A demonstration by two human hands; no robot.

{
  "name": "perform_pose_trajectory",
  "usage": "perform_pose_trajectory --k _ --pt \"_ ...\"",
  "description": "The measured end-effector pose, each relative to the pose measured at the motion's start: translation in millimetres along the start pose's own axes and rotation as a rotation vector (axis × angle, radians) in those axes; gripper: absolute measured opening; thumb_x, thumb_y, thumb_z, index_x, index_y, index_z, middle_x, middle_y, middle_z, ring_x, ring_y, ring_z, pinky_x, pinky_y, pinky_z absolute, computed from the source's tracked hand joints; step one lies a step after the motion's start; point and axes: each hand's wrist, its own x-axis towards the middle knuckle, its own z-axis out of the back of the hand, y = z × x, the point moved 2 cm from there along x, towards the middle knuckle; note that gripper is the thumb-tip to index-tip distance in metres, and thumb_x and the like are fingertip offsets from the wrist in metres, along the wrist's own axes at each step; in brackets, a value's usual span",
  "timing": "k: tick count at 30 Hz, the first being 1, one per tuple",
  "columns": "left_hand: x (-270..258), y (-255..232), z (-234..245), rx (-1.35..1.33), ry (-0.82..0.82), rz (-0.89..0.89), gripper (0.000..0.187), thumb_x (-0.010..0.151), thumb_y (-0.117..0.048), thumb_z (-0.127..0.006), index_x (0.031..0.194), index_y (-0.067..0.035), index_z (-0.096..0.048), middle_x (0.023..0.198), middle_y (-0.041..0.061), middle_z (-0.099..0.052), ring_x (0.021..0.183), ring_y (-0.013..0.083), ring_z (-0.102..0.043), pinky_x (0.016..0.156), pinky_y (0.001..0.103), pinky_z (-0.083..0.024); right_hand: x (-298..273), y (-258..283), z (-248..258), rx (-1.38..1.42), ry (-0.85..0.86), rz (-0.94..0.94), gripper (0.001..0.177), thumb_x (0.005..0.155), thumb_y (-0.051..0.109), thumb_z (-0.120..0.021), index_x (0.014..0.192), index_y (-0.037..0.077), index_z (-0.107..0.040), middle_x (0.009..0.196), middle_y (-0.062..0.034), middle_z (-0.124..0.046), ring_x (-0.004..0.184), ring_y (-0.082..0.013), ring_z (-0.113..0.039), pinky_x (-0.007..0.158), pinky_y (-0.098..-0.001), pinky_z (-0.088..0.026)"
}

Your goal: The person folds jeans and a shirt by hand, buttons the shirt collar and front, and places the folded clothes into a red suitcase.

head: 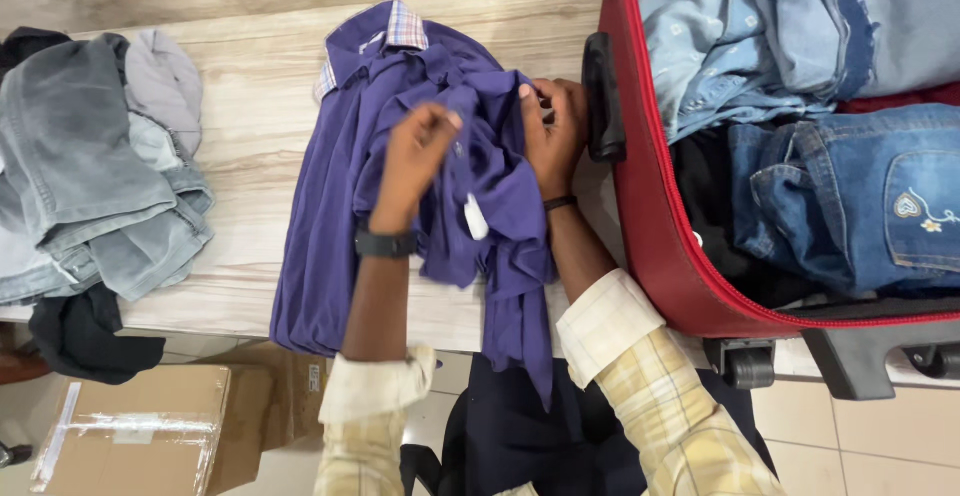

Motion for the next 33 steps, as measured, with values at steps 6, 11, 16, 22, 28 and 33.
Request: perform_pose_trajectory --k 6,11,16,22,28,33 --pt "61.1 39.9 -26.9 -0.403 -0.017 -0.076 0.013 0.103 -0.017 -0.066 0.104 -0.004 -0.067 0.088 -0.008 -0.061 0.081 0.0018 -0.051 0.073 0.020 -0.040 -8.1 -41.0 -26.8 0.621 0.155 -0.598 0.018 0.102 0.013 -0.070 0.111 -0.002 -0.074 0.100 -0.0030 -0.072 0.090 -0.0077 -0.063 0.083 -0.0221 -0.051" --pt "58.2 94.9 -61.4 -0.435 -0.047 -0.077 0.015 0.106 -0.018 -0.065 0.101 -0.004 -0.068 0.086 -0.008 -0.056 0.081 0.0011 -0.047 0.071 0.019 -0.038 -17.7 -60.5 -25.8 0.808 0.243 -0.830 0.021 0.102 0.013 -0.065 0.109 -0.004 -0.073 0.099 -0.0030 -0.073 0.090 -0.0077 -0.065 0.084 -0.0209 -0.052" --pt "43.3 95.0 -60.0 -0.474 -0.139 -0.112 0.012 0.103 -0.016 -0.064 0.103 -0.004 -0.067 0.086 -0.007 -0.060 0.077 0.0011 -0.049 0.068 0.019 -0.039 -21.2 -50.5 -28.8 0.889 0.348 -0.826 0.017 0.095 0.006 -0.071 0.109 -0.002 -0.071 0.100 -0.0040 -0.073 0.090 -0.0099 -0.066 0.084 -0.0231 -0.053" --pt "28.5 59.0 -67.2 -0.341 -0.204 -0.187 0.009 0.102 -0.008 -0.068 0.098 -0.002 -0.063 0.078 -0.007 -0.058 0.068 0.0010 -0.050 0.061 0.021 -0.040 -1.1 -6.1 0.0 0.022 0.058 -0.052 0.015 0.096 0.001 -0.075 0.109 0.003 -0.070 0.104 -0.0054 -0.064 0.090 -0.0146 -0.064 0.080 -0.0258 -0.053" --pt "23.7 35.8 -62.8 -0.096 -0.309 -0.293 0.014 0.099 -0.010 -0.071 0.096 0.000 -0.062 0.078 -0.003 -0.064 0.070 0.0014 -0.055 0.060 0.022 -0.046 3.5 21.8 -4.1 0.085 0.154 -0.006 0.018 0.088 0.001 -0.078 0.104 0.002 -0.070 0.103 -0.0081 -0.061 0.075 -0.0153 -0.061 0.068 -0.0269 -0.051" --pt "20.7 33.9 -60.8 -0.089 -0.272 -0.287 0.013 0.104 -0.013 -0.067 0.101 0.000 -0.064 0.078 -0.001 -0.059 0.069 0.0036 -0.049 0.059 0.023 -0.042 1.7 14.4 -3.3 0.022 0.150 0.015 0.018 0.091 0.000 -0.080 0.107 0.002 -0.072 0.101 -0.0069 -0.067 0.085 -0.0148 -0.069 0.075 -0.0272 -0.056"
